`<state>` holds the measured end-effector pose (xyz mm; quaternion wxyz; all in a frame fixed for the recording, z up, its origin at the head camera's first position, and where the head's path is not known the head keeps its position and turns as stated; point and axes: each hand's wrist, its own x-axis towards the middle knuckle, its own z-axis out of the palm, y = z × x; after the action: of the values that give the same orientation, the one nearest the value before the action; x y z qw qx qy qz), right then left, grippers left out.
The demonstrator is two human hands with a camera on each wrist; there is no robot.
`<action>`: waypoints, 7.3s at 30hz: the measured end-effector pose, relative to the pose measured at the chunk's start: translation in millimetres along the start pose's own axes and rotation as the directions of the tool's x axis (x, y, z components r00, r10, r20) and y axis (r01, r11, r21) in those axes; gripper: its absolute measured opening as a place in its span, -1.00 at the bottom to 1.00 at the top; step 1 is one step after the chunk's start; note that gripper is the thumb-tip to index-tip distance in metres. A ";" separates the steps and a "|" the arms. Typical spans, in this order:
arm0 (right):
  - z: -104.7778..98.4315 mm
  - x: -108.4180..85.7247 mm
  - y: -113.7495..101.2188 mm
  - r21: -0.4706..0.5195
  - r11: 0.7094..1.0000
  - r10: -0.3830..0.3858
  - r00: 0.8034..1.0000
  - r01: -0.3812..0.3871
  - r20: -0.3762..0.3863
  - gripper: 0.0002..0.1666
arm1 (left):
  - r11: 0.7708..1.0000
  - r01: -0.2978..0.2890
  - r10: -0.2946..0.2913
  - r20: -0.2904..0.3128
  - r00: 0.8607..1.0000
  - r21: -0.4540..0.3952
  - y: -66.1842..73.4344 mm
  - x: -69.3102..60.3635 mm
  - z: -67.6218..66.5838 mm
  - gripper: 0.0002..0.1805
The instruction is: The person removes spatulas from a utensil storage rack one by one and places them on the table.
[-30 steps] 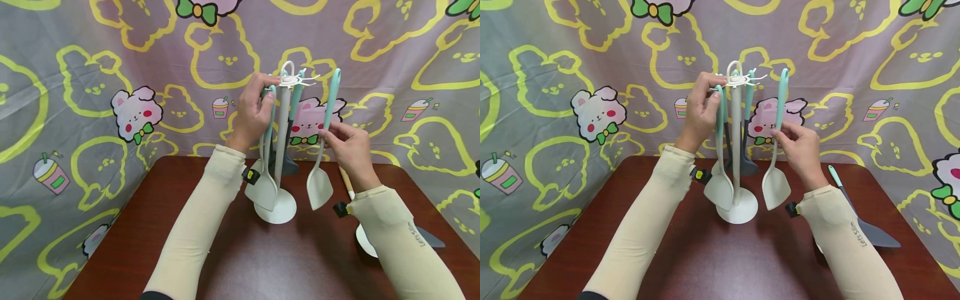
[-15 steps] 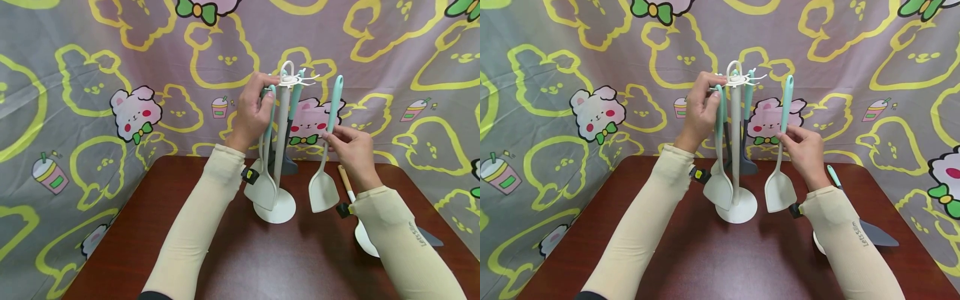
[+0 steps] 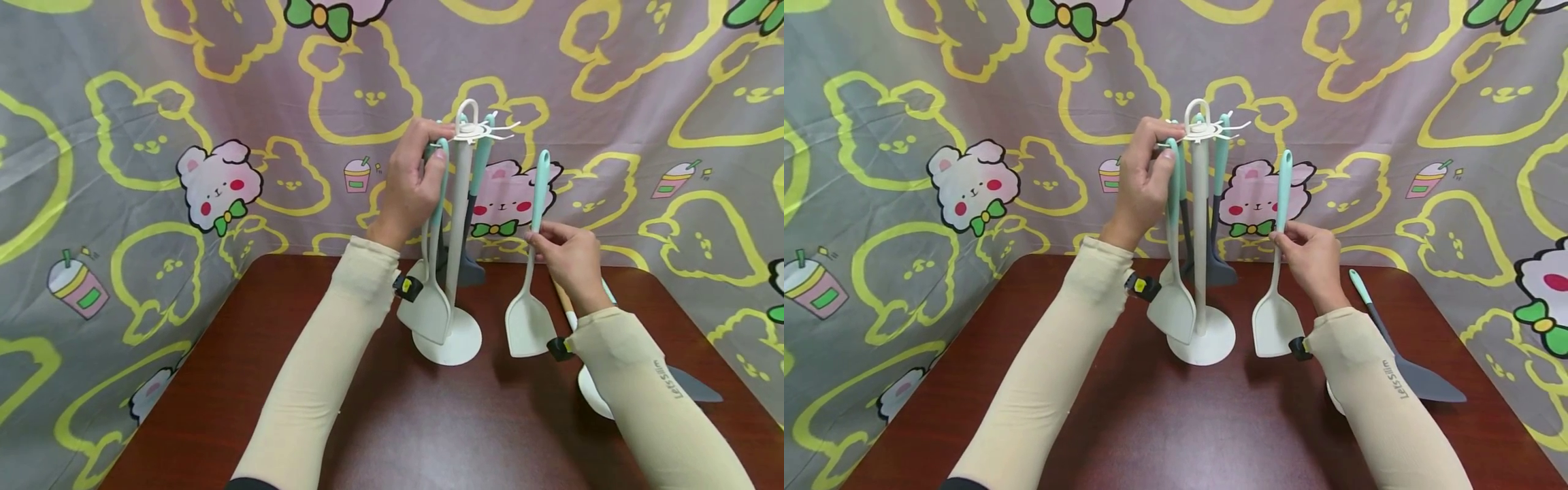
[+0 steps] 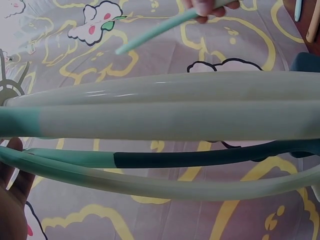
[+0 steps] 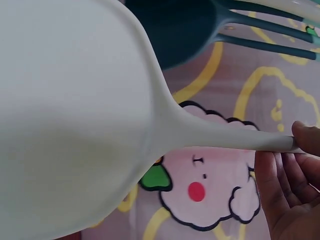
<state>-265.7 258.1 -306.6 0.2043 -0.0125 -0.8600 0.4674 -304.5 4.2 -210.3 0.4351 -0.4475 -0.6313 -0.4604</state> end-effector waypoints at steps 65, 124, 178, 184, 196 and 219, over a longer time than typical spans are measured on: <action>34.7 1.3 83.0 -0.261 0.940 0.273 0.943 -0.219 0.190 -0.54 | 1.000 0.027 -0.027 0.008 1.000 -0.010 2.6 -1.8 -0.4 -0.70; 40.5 1.7 130.9 -0.409 0.887 0.419 0.746 -0.213 0.519 -0.42 | 0.999 0.042 -0.042 0.010 0.999 -0.014 5.8 -1.8 -2.4 -0.69; -16.4 8.6 19.6 -0.371 0.927 0.093 0.918 0.062 0.385 -0.36 | 1.000 0.014 -0.014 -0.012 1.000 -0.019 4.1 -3.6 0.5 -0.68; -15.1 2.5 -6.1 -0.329 0.938 0.020 0.933 0.107 0.359 -0.40 | 1.000 0.013 -0.013 -0.007 1.000 -0.007 4.7 -5.3 0.5 -0.69; -12.0 0.4 -55.7 -0.220 0.959 -0.136 0.972 0.177 0.192 -0.51 | 1.000 0.002 -0.003 -0.008 1.000 -0.006 4.2 -6.4 -0.5 -0.69; 14.2 18.9 -95.0 0.048 0.978 -0.208 0.961 0.202 0.180 -0.47 | 1.000 0.027 -0.027 0.019 0.999 -0.004 5.8 -4.7 0.3 -0.68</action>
<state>-272.1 197.3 -230.2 0.1714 0.1229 -0.8651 0.4552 -297.9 4.7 -213.8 0.4220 -0.4441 -0.6402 -0.4635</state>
